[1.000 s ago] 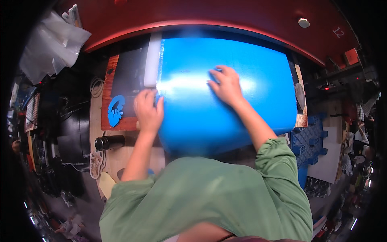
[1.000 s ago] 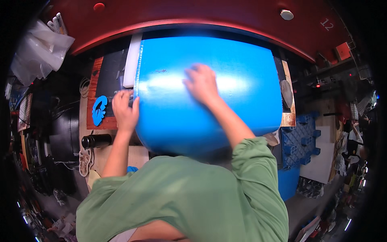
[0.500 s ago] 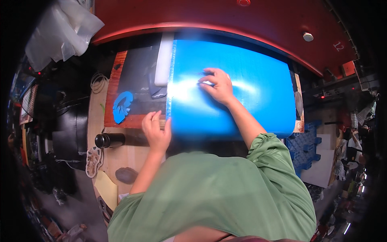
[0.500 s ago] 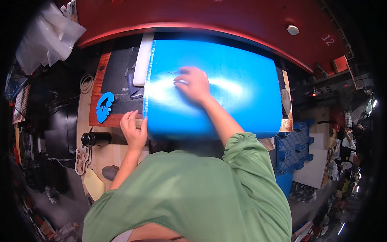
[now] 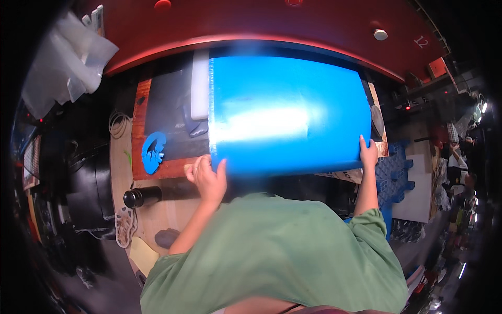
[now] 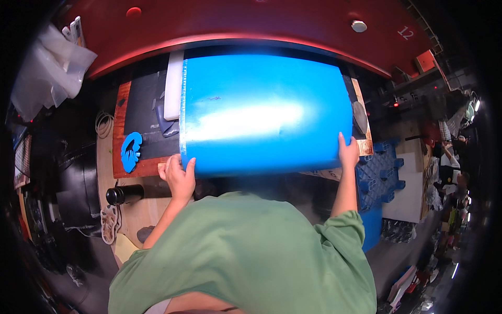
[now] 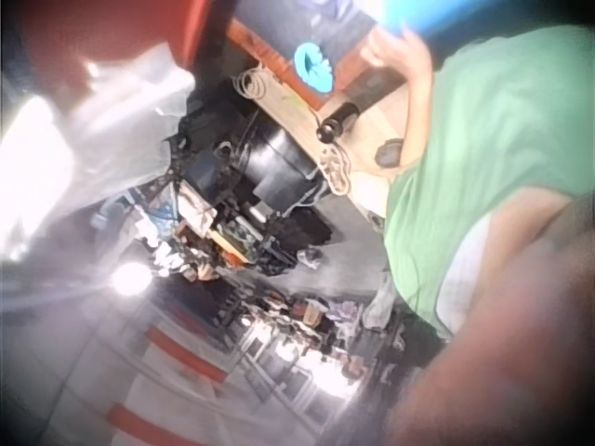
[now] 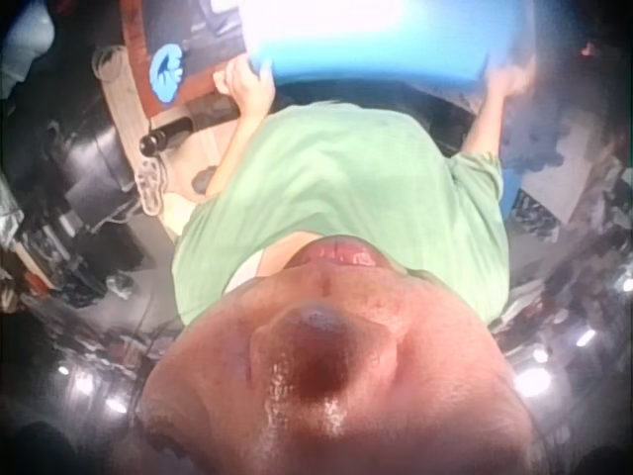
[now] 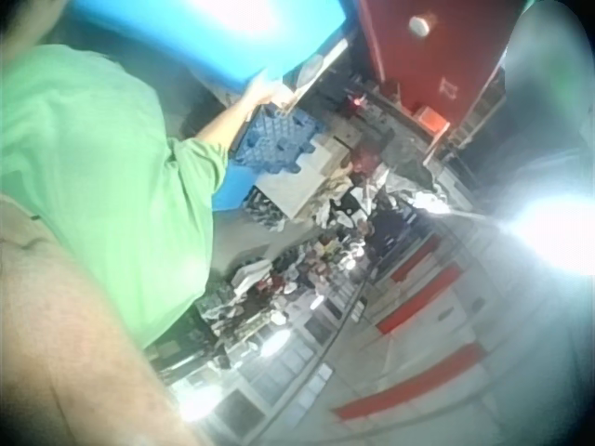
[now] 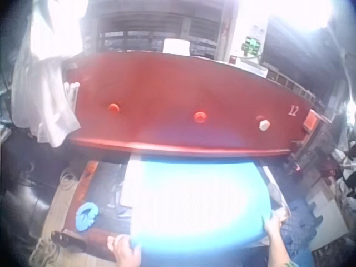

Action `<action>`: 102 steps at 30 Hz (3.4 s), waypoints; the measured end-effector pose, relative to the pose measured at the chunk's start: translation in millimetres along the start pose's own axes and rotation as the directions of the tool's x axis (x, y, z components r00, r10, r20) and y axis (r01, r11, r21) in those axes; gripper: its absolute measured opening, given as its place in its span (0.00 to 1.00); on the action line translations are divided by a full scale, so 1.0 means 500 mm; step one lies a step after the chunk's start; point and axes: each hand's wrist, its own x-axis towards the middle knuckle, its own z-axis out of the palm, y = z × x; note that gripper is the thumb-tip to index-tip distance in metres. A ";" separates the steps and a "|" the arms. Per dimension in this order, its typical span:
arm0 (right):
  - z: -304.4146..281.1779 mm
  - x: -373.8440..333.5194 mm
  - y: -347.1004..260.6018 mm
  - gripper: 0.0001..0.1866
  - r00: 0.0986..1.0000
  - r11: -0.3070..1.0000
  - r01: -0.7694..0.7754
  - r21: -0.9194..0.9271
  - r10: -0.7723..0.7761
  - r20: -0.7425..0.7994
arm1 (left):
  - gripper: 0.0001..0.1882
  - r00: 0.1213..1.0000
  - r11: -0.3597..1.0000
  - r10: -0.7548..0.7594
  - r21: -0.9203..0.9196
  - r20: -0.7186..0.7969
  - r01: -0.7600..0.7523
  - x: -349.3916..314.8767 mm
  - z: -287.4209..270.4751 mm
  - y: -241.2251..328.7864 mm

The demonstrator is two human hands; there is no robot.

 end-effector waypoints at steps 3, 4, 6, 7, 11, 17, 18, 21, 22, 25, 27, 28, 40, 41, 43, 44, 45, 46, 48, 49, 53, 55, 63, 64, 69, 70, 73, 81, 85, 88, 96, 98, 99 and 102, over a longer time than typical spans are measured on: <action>-0.010 0.039 0.026 0.35 0.997 0.928 0.081 0.364 -0.077 -0.024 | 0.17 0.999 0.993 -0.029 -0.118 0.015 0.030 0.007 0.015 0.013; -0.025 0.044 0.030 0.34 0.998 0.825 0.029 0.564 -0.053 0.026 | 0.16 1.000 0.986 -0.015 -0.168 -0.022 0.011 0.007 0.019 0.022; -0.060 0.044 0.031 0.34 0.978 0.904 0.205 0.374 -0.202 -0.049 | 0.13 0.986 0.886 -0.161 -0.434 0.047 0.165 0.019 0.021 0.045; -0.076 0.044 0.023 0.35 0.940 0.920 0.337 0.198 -0.319 -0.118 | 0.12 0.953 0.787 -0.261 -0.537 0.154 0.303 0.031 0.019 0.062; -0.115 0.128 -0.064 0.29 0.816 0.835 0.548 0.051 -0.521 -0.250 | 0.15 0.995 0.924 -0.014 -0.381 -0.100 -0.025 0.179 -0.035 0.115; -0.062 0.325 -0.149 0.23 0.959 0.965 0.228 0.128 -0.200 -0.200 | 0.20 0.987 0.995 -0.041 -0.078 0.154 0.054 0.373 -0.013 0.178; -0.058 0.343 -0.146 0.22 0.973 0.976 0.176 0.127 -0.152 -0.176 | 0.21 0.981 0.997 -0.071 -0.024 0.179 0.076 0.367 -0.009 0.179; -0.071 0.410 -0.171 0.20 0.975 0.965 0.180 0.193 -0.149 -0.165 | 0.21 0.965 0.985 -0.155 -0.046 0.210 0.168 0.367 -0.007 0.163; -0.077 0.436 -0.197 0.19 0.958 0.953 0.237 0.188 -0.197 -0.208 | 0.21 0.947 0.963 -0.233 -0.082 0.219 0.256 0.379 -0.005 0.156; -0.066 0.503 -0.321 0.14 0.958 0.962 0.235 0.136 -0.206 -0.198 | 0.21 0.992 0.989 -0.110 0.104 0.063 0.103 0.473 0.010 0.144; -0.047 0.502 -0.371 0.19 0.961 0.960 0.266 0.082 -0.258 -0.097 | 0.21 0.990 0.973 -0.138 0.191 0.020 0.132 0.535 0.015 0.142; -0.037 0.490 -0.383 0.21 0.948 0.949 0.314 0.037 -0.311 -0.073 | 0.21 0.994 0.975 -0.106 0.197 0.026 0.099 0.551 0.010 0.138; -0.028 0.075 -0.016 0.31 0.928 0.815 -0.043 0.577 -0.182 0.326 | 0.22 0.916 0.919 -0.267 -0.207 0.299 0.336 0.163 -0.017 -0.046; -0.018 0.064 -0.014 0.28 0.927 0.817 -0.035 0.576 -0.188 0.323 | 0.16 0.960 0.987 -0.123 -0.065 0.253 0.144 0.146 -0.011 -0.049; 0.000 0.054 -0.018 0.21 0.911 0.808 -0.039 0.588 -0.214 0.353 | 0.15 0.946 0.957 -0.184 -0.172 0.266 0.234 0.116 0.001 -0.049; 0.006 0.053 -0.020 0.15 0.909 0.707 -0.123 0.696 -0.200 0.364 | 0.14 0.936 0.927 -0.237 -0.228 0.261 0.298 0.109 0.007 -0.048; 0.012 0.054 -0.024 0.15 0.922 0.724 -0.052 0.688 -0.230 0.312 | 0.17 0.938 0.956 -0.246 -0.097 0.245 0.276 0.105 0.006 -0.050; 0.017 0.058 -0.026 0.14 0.920 0.702 -0.033 0.711 -0.256 0.296 | 0.19 0.974 0.972 -0.192 -0.113 0.123 0.206 0.115 0.008 -0.053; 0.021 0.062 -0.023 0.16 0.913 0.743 -0.071 0.665 -0.220 0.343 | 0.23 0.995 0.991 -0.079 -0.111 -0.066 0.071 0.139 0.013 -0.058; 0.019 0.061 -0.015 0.17 0.882 0.740 -0.105 0.664 -0.240 0.406 | 0.31 0.981 0.973 -0.193 -0.126 0.007 0.192 0.164 0.016 -0.061; 0.000 0.041 0.028 0.19 0.845 0.713 -0.342 0.612 -0.051 0.533 | 0.36 0.958 0.975 -0.212 -0.029 0.196 0.222 0.205 0.047 -0.037; -0.020 0.029 0.054 0.18 0.859 0.661 -0.342 0.667 -0.067 0.507 | 0.37 0.948 0.979 -0.197 0.101 0.249 0.177 0.216 0.071 -0.007; -0.058 0.016 0.079 0.17 0.851 0.633 -0.403 0.661 -0.007 0.525 | 0.38 0.963 0.967 -0.249 -0.033 0.102 0.253 0.273 0.100 0.055; -0.060 0.017 0.079 0.17 0.876 0.639 -0.362 0.679 -0.016 0.482 | 0.37 0.954 0.959 -0.266 -0.062 0.137 0.276 0.276 0.104 0.061; -0.085 0.033 0.086 0.17 0.881 0.575 -0.374 0.727 -0.024 0.472 | 0.26 0.933 0.964 -0.261 0.024 0.248 0.263 0.288 0.100 0.089; -0.091 0.040 0.080 0.17 0.896 0.612 -0.344 0.712 -0.014 0.445 | 0.24 0.942 0.971 -0.238 0.041 0.236 0.235 0.298 0.092 0.089; -0.095 0.073 0.021 0.18 0.916 0.623 -0.286 0.728 -0.044 0.398 | 0.21 0.966 0.988 -0.152 0.005 0.212 0.154 0.363 0.048 0.071; -0.131 0.137 -0.208 0.19 0.921 0.607 -0.207 0.767 -0.143 0.361 | 0.15 0.867 0.869 -0.278 -0.277 0.413 0.410 0.489 -0.060 -0.018; -0.183 0.062 -0.138 0.14 0.902 0.584 -0.281 0.761 -0.110 0.418 | 0.13 0.772 0.801 -0.367 -0.246 0.519 0.546 0.377 -0.057 -0.052; -0.170 0.049 -0.098 0.15 0.851 0.518 -0.386 0.763 -0.120 0.512 | 0.15 0.815 0.820 -0.375 -0.252 0.441 0.514 0.350 -0.060 -0.050; -0.034 0.297 -0.301 0.19 0.945 0.768 -0.001 0.640 -0.209 0.251 | 0.16 0.995 0.984 0.076 0.154 0.062 -0.085 0.645 0.056 0.016; -0.008 0.376 -0.360 0.21 0.979 0.844 0.056 0.533 -0.152 0.139 | 0.22 0.968 0.973 -0.230 0.034 0.098 0.228 0.722 0.100 0.008; -0.007 0.395 -0.364 0.22 0.978 0.872 0.021 0.489 -0.120 0.172 | 0.23 0.957 0.964 -0.260 -0.027 0.127 0.265 0.734 0.108 -0.002; -0.025 0.402 -0.335 0.24 0.933 0.922 -0.044 0.385 -0.100 0.347 | 0.27 0.928 0.943 -0.240 -0.160 0.286 0.293 0.679 0.088 -0.031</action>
